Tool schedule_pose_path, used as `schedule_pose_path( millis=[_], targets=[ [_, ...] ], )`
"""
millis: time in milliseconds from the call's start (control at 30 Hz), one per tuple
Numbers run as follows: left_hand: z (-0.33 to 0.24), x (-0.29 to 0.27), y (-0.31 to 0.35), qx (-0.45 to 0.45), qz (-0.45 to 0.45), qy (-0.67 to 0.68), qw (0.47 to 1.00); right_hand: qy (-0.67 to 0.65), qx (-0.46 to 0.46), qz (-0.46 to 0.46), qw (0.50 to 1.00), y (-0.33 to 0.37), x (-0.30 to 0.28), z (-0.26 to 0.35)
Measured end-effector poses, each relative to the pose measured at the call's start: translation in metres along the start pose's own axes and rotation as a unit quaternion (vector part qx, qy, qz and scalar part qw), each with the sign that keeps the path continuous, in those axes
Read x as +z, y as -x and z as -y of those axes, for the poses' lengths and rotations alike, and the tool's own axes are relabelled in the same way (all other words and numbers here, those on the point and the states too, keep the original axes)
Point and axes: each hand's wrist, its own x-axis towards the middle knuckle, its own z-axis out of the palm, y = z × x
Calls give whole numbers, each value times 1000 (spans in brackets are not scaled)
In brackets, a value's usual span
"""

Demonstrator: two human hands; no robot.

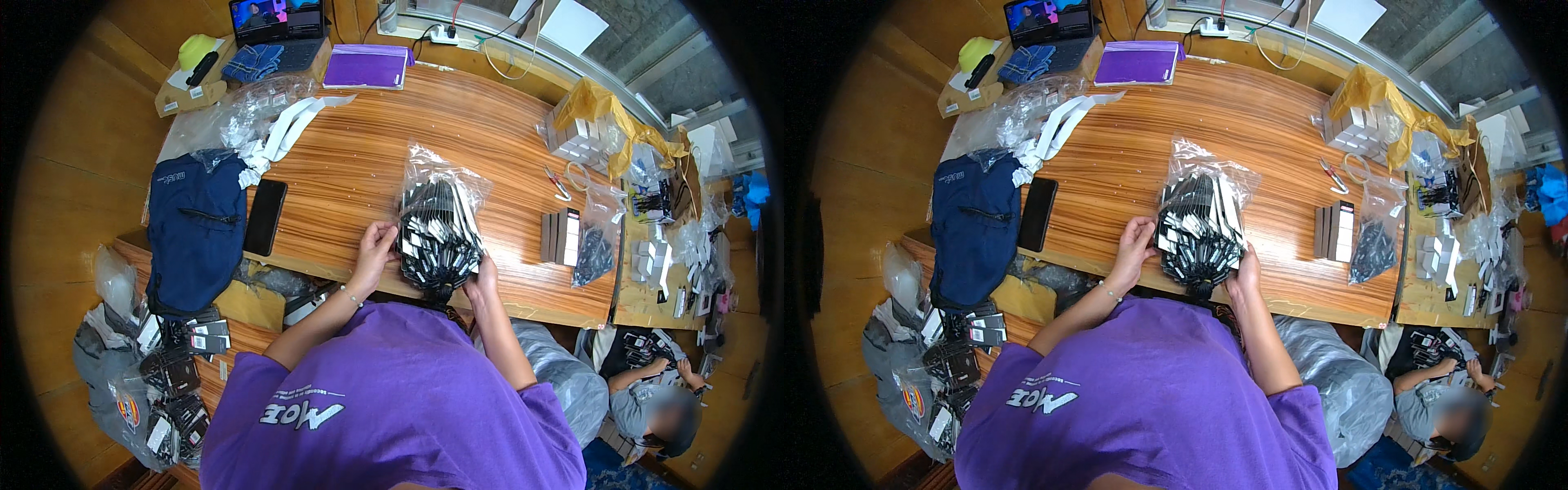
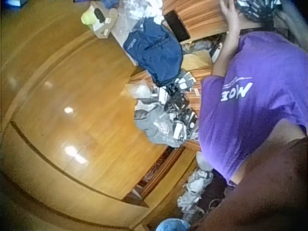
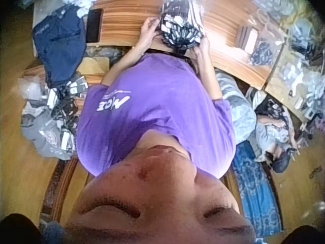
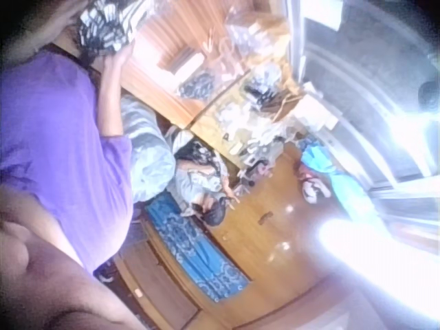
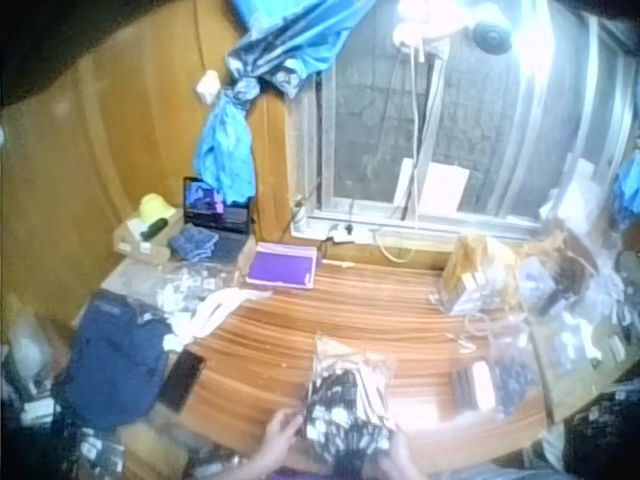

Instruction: The person gathers small black rectangular items, places them into a clear plastic bag, and seals it. They repeat this process with additional items, stacking the sealed bags on the table.

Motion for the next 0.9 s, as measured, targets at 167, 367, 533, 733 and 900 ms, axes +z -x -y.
schedule_pose_path(
  millis=[167, 367, 533, 733, 900],
  targets=[
    [-21, 14, 3, 87, 11, -46, 995, -5, -20, 52, 998, 18, 13, 10],
    [-44, 20, -7, 69, 11, -37, 997, 162, -55, 57, 984, 41, 41, 31],
    [-55, 14, -18, 64, 4, -74, 995, 195, -97, 53, 975, 42, 45, 32],
    [-74, 5, -35, 171, 1, -233, 957, 203, -117, 78, 969, 42, 47, 37],
    [-97, 17, -36, 267, -13, -282, 921, 188, -142, 94, 967, 46, 53, 49]
  ],
)
